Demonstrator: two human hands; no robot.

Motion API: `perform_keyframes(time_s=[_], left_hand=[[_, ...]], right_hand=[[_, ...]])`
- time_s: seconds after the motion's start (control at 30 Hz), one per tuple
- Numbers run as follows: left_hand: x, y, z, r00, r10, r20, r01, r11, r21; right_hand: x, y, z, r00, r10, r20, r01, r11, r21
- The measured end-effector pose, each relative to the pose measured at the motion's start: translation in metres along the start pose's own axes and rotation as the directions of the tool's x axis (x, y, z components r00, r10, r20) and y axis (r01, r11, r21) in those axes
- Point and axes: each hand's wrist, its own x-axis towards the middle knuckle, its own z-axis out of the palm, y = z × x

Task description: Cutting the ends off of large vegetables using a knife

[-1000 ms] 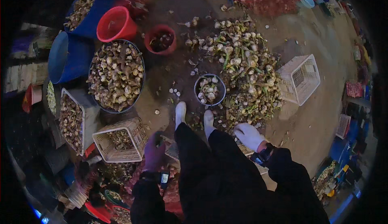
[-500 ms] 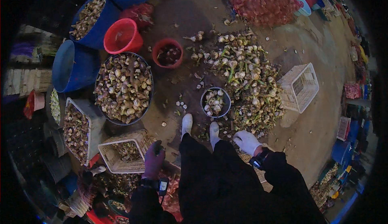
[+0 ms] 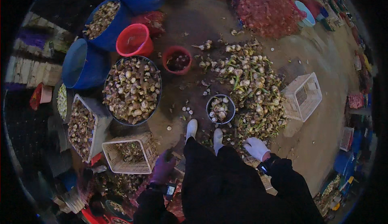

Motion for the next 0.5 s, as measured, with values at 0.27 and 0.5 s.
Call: perform_keyframes(time_s=[0.27, 0.5], left_hand=[[-0.028, -0.029, 0.031, 0.998, -0.056, 0.032, 0.057, 0.998, -0.023], [-0.037, -0.037, 0.043, 0.998, 0.008, 0.057, -0.013, 0.996, 0.093]], right_hand=[[-0.018, 0.003, 0.012, 0.997, -0.074, 0.001, 0.074, 0.996, -0.045], [-0.018, -0.016, -0.008, 0.994, -0.105, -0.011, 0.104, 0.994, -0.028]])
